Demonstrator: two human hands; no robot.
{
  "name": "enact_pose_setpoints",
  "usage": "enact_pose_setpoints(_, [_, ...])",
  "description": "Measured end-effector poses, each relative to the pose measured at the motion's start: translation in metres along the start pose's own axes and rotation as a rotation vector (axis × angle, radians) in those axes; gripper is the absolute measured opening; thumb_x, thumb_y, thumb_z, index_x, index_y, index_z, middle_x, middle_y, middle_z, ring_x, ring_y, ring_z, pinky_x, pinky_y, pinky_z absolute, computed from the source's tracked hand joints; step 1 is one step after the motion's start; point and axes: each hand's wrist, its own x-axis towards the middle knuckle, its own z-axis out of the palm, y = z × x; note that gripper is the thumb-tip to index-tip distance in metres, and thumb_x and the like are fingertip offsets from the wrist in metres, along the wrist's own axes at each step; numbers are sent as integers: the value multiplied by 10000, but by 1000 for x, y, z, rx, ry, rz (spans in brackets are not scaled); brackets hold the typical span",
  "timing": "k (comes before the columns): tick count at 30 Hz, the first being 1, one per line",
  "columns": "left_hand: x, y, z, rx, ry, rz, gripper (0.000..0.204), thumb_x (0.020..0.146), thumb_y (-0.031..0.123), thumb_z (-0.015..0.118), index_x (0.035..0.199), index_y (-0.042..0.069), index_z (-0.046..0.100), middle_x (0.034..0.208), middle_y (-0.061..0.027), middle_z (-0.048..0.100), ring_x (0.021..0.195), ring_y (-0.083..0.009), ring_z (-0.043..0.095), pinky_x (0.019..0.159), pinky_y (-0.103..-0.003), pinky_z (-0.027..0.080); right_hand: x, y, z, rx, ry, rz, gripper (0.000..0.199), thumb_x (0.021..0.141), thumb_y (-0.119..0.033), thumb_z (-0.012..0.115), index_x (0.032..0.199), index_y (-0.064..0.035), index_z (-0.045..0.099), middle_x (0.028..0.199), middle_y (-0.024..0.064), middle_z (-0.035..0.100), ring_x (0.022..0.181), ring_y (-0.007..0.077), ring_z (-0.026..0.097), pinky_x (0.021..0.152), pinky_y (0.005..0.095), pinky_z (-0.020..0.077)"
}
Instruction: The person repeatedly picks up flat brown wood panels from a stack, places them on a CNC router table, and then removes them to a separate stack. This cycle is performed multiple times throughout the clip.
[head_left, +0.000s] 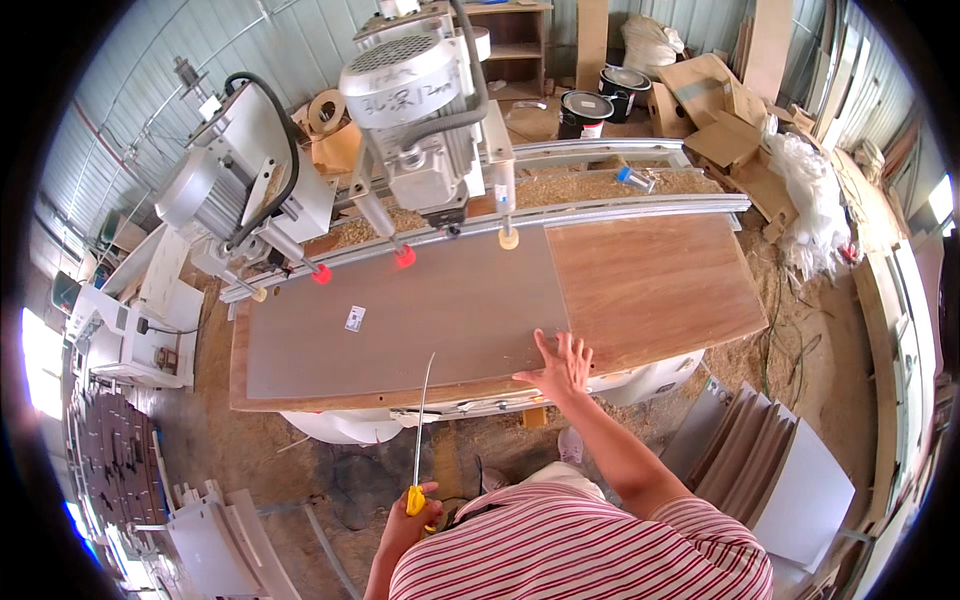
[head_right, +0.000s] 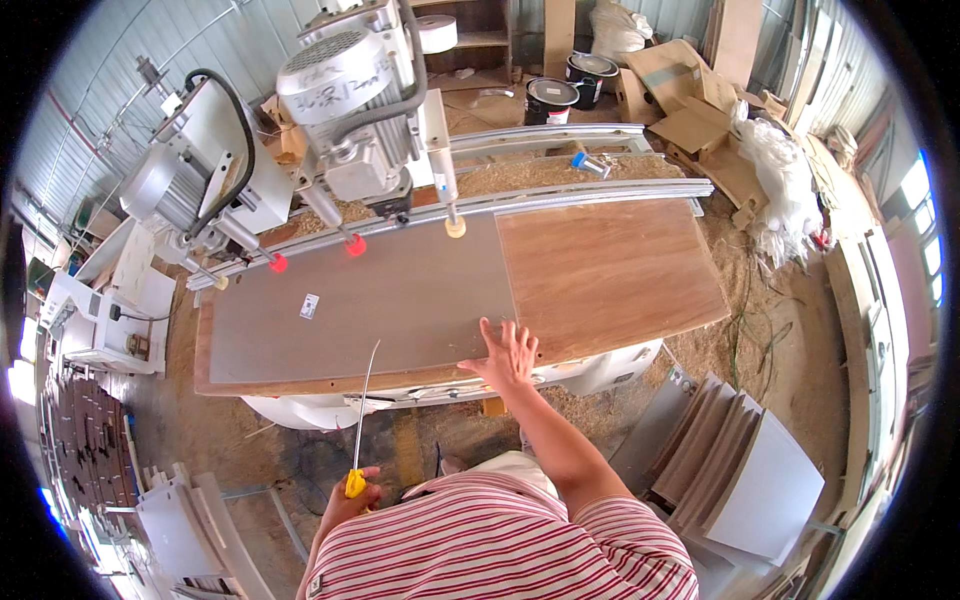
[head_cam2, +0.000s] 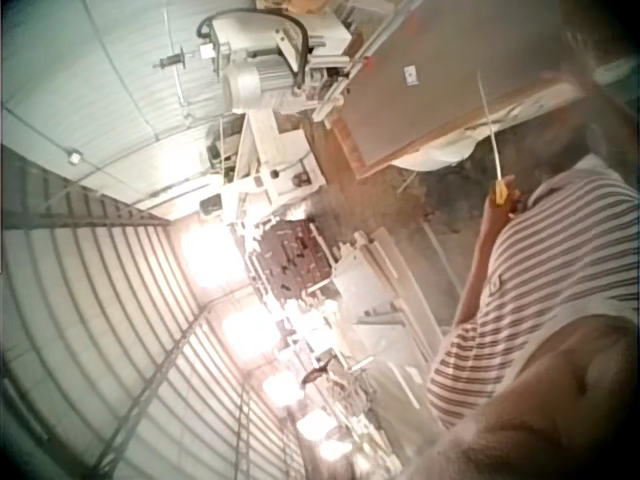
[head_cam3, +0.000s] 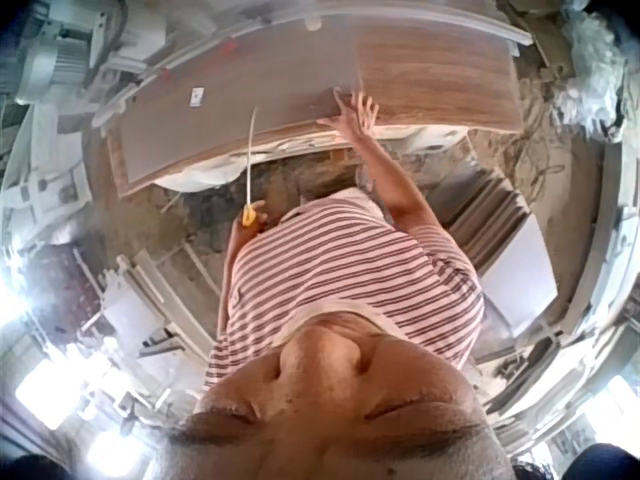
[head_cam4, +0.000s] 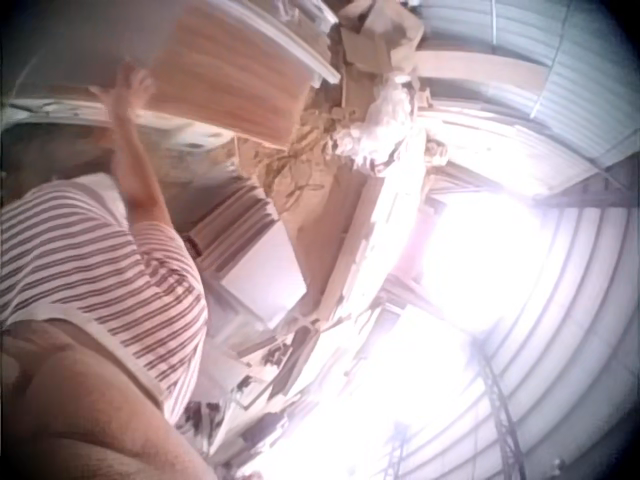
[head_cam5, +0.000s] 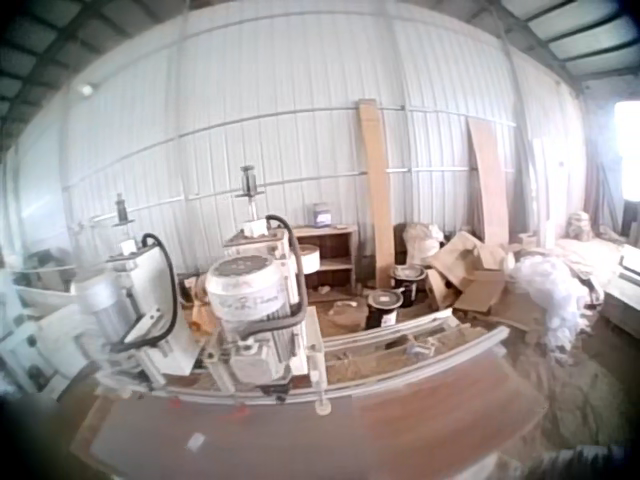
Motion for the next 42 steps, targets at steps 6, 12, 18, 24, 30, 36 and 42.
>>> enact_pose_setpoints(6, [-10, -23, -55, -11, 3, 49, 406, 906, 73, 674, 1287, 11, 549, 818, -39, 637, 709, -105, 583, 657, -248, 490, -6, -78, 23, 16, -11, -7, 887, 655, -680, 738, 1401, -261, 505, 1302, 99, 466, 1154, 318, 457, 957, 479, 347])
enact_pose_setpoints(12, [-22, -36, -92, -14, 24, 26, 408, 917, 93, 660, 1298, 9, 542, 820, -42, 627, 715, -107, 580, 664, -245, 490, -11, -101, 25, -1, -1, 24, 888, 656, -674, 742, 1410, -271, 500, 1330, 94, 455, 1193, 306, 438, 992, 486, 312])
enact_pose_setpoints(18, [-31, -41, -95, -31, 34, 10, 366, 927, 80, 629, 1277, 15, 544, 823, -46, 633, 684, -98, 553, 645, -237, 478, -11, -105, 22, -22, -88, 47, 905, 667, -675, 733, 1433, -279, 457, 1411, 97, 423, 1228, 315, 433, 1010, 490, 313])
enact_pose_setpoints(24, [-34, -20, -86, 18, 22, 21, 341, 938, 79, 610, 1270, 34, 548, 851, -69, 677, 643, -78, 522, 604, -217, 445, -11, -105, 24, -48, -78, 45, 940, 671, -687, 727, 1459, -279, 419, 1413, 98, 419, 1243, 329, 417, 1045, 525, 294])
enact_pose_setpoints(30, [-39, -10, -72, -10, 84, 31, 354, 943, 76, 600, 1290, 40, 537, 869, -78, 691, 599, -67, 460, 572, -204, 420, -10, -100, 27, 2, -80, 35, 923, 658, -669, 747, 1439, -268, 459, 1323, 95, 440, 1233, 321, 408, 1035, 528, 290])
enact_pose_setpoints(36, [-45, -4, -53, 8, 111, 25, 341, 947, 80, 595, 1282, 43, 543, 881, -75, 689, 612, -58, 447, 547, -199, 398, -7, -98, 22, -24, -123, -17, 935, 699, -693, 698, 1465, -239, 411, 1347, 107, 441, 1221, 353, 433, 1025, 528, 314])
enact_pose_setpoints(42, [-51, -4, -33, -17, 114, 81, 306, 949, 78, 581, 1253, 48, 557, 849, -60, 677, 597, -56, 430, 539, -200, 381, -9, -85, 28, -7, -95, -63, 826, 767, -595, 702, 1454, -232, 422, 1351, 111, 427, 1195, 311, 432, 994, 503, 333])
